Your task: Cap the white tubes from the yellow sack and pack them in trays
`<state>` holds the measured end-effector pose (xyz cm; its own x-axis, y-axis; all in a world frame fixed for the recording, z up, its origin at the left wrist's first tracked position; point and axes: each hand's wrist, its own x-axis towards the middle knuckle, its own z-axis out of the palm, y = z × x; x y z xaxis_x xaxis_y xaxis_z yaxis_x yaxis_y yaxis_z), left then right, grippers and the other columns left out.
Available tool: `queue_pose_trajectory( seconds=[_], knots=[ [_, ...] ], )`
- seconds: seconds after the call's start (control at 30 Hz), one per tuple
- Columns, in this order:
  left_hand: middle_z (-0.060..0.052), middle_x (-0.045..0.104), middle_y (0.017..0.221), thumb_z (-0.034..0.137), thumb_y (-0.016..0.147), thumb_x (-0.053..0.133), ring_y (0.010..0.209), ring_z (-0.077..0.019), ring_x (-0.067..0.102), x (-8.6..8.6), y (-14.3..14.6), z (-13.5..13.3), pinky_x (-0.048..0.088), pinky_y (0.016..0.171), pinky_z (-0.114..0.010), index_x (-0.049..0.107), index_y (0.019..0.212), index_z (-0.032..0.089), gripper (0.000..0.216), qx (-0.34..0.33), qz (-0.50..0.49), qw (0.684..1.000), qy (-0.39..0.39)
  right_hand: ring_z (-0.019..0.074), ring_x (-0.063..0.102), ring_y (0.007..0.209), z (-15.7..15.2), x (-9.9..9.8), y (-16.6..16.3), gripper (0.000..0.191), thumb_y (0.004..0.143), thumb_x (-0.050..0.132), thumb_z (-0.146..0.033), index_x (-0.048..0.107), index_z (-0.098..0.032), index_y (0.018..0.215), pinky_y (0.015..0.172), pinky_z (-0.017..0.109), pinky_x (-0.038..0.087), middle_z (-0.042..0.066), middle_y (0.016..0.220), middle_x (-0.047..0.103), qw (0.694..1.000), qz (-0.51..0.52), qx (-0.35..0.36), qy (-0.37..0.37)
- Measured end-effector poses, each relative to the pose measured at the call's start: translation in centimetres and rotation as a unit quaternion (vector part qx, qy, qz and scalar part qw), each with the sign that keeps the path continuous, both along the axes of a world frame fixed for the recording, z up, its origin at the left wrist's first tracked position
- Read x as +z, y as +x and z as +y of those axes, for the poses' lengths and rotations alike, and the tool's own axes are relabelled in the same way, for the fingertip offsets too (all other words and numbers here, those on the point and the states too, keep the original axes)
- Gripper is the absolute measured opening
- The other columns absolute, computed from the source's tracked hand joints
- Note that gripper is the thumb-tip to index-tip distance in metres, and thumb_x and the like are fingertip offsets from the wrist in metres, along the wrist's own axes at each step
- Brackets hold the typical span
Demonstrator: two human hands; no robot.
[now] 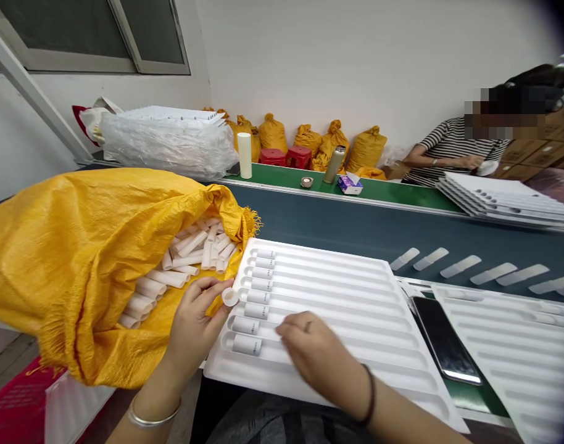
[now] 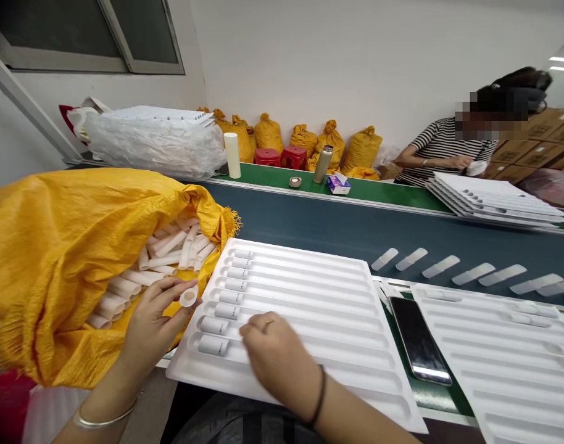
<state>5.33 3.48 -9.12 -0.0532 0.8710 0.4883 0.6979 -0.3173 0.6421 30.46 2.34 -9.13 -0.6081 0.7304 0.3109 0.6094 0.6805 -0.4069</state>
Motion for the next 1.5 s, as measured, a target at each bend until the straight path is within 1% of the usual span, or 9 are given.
queue_pose_trajectory(
  seconds=[0.13,0.23,0.33,0.43,0.53,0.83,1.0,1.2,1.5],
  knots=[
    [-0.004,0.065,0.102,0.033,0.073,0.072,0.097,-0.021,0.06,0.0,1.8,0.2,0.048,0.09,-0.033,0.068,0.101,0.024,0.029,-0.02,-0.25,0.967,-0.05,0.0243,0.06,0.08,-0.8,-1.4,-6.3,0.009,0.079,0.066,-0.025,0.064,-0.017,0.084,0.069,0.036,0.051,0.009,0.084,0.065,0.994,-0.099,-0.013,-0.055],
    [0.001,0.067,0.092,0.03,0.07,0.076,0.082,-0.0127,0.063,0.3,2.3,0.4,0.053,0.076,-0.024,0.059,0.109,0.028,0.043,-0.047,-0.527,0.841,-0.115,0.0267,0.058,0.083,-1.0,-1.8,-6.5,0.014,0.074,0.068,-0.024,0.062,-0.015,0.084,0.07,0.04,0.051,0.011,0.088,0.063,0.992,-0.102,-0.029,-0.062],
    [0.005,0.066,0.087,0.026,0.069,0.078,0.07,-0.0063,0.062,1.0,2.6,0.3,0.053,0.068,-0.016,0.051,0.117,0.034,0.056,-0.08,-0.658,0.729,-0.174,0.0248,0.057,0.081,-0.9,-1.2,-5.0,0.018,0.071,0.065,-0.019,0.058,-0.017,0.087,0.072,0.039,0.051,0.01,0.087,0.062,0.995,0.026,-0.059,-0.081],
    [0.003,0.067,0.09,0.026,0.067,0.08,0.069,-0.0061,0.063,1.3,3.3,-0.1,0.054,0.067,-0.015,0.054,0.111,0.03,0.051,-0.095,-0.685,0.689,-0.218,0.0181,0.058,0.074,-0.4,0.0,-3.0,0.022,0.078,0.059,-0.021,0.053,-0.021,0.099,0.067,0.032,0.051,0.004,0.085,0.061,0.951,0.245,-0.1,-0.16],
    [0.002,0.067,0.084,0.028,0.06,0.084,0.068,-0.008,0.064,0.7,4.1,-0.4,0.055,0.065,-0.016,0.059,0.096,0.023,0.044,-0.093,-0.656,0.708,-0.246,0.0163,0.06,0.081,0.0,1.8,-0.6,0.024,0.089,0.05,-0.022,0.051,-0.024,0.113,0.071,0.03,0.052,0.005,0.098,0.061,0.921,0.345,-0.088,-0.159],
    [-0.001,0.068,0.07,0.045,0.072,0.071,0.062,-0.0142,0.06,1.3,5.3,-2.3,0.049,0.059,-0.023,0.07,0.099,0.019,0.038,-0.145,-0.268,0.893,-0.331,0.0181,0.056,0.099,0.1,4.6,4.4,0.036,0.09,0.05,-0.013,0.051,-0.021,0.125,0.087,0.034,0.05,0.009,0.106,0.062,0.987,0.154,0.043,-0.004],
    [-0.004,0.069,0.101,0.032,0.082,0.064,0.092,-0.0179,0.064,1.9,6.2,-2.7,0.05,0.08,-0.025,0.066,0.111,0.026,0.03,-0.226,-0.085,0.958,-0.153,0.0159,0.06,0.086,-0.4,3.6,5.1,0.027,0.092,0.05,-0.023,0.055,-0.02,0.119,0.077,0.03,0.049,0.007,0.1,0.065,0.98,0.176,-0.018,-0.096],
    [-0.006,0.065,0.102,0.021,0.087,0.059,0.093,-0.0159,0.062,1.4,7.2,-3.0,0.05,0.081,-0.023,0.048,0.132,0.024,0.046,-0.265,0.039,0.963,0.019,0.0149,0.059,0.079,-1.0,3.5,5.3,0.026,0.091,0.051,-0.03,0.059,-0.018,0.114,0.073,0.028,0.048,0.005,0.093,0.066,0.962,0.201,-0.044,-0.177],
    [-0.007,0.065,0.1,0.037,0.089,0.053,0.086,-0.018,0.064,0.6,7.6,-4.1,0.054,0.076,-0.027,0.013,0.149,0.027,0.073,-0.27,0.101,0.956,-0.049,0.0162,0.059,0.085,-1.4,3.7,5.2,0.028,0.084,0.063,-0.033,0.063,-0.018,0.108,0.078,0.026,0.045,0.006,0.095,0.065,0.993,0.019,0.015,-0.115]
  ],
)
